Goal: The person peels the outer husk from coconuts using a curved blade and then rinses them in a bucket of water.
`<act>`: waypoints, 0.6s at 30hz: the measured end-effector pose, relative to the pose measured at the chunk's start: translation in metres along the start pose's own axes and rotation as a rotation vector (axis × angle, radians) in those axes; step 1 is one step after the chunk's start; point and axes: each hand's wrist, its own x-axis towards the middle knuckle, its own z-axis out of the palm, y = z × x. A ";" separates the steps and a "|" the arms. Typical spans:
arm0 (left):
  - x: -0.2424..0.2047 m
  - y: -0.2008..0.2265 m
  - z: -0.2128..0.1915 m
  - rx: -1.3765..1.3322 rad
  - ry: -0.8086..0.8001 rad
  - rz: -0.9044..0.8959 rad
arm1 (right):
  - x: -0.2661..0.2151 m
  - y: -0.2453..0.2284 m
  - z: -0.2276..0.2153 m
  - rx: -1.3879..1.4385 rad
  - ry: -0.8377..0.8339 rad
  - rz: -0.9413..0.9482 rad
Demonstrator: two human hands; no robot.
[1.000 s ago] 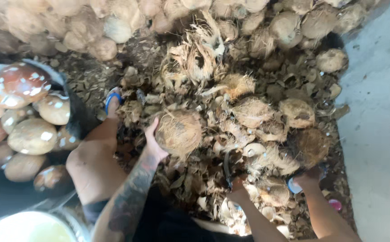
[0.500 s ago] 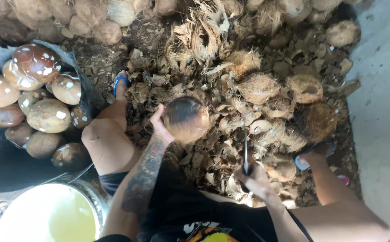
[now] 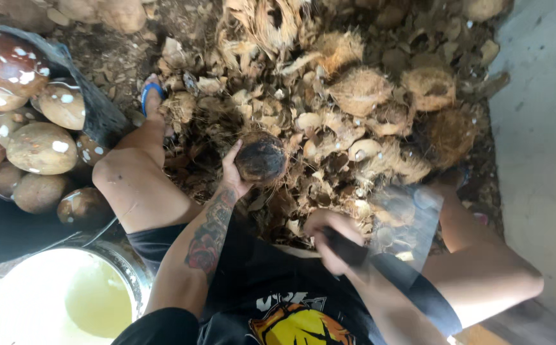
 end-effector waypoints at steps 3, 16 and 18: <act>-0.009 -0.005 0.005 -0.033 0.048 0.051 | -0.031 0.026 0.014 -0.044 -0.180 1.163; -0.015 0.004 0.022 0.147 0.097 -0.001 | -0.031 0.033 0.017 -0.367 -0.233 0.761; -0.024 0.005 0.023 0.138 0.143 -0.002 | -0.049 0.046 0.017 -0.482 -0.442 1.552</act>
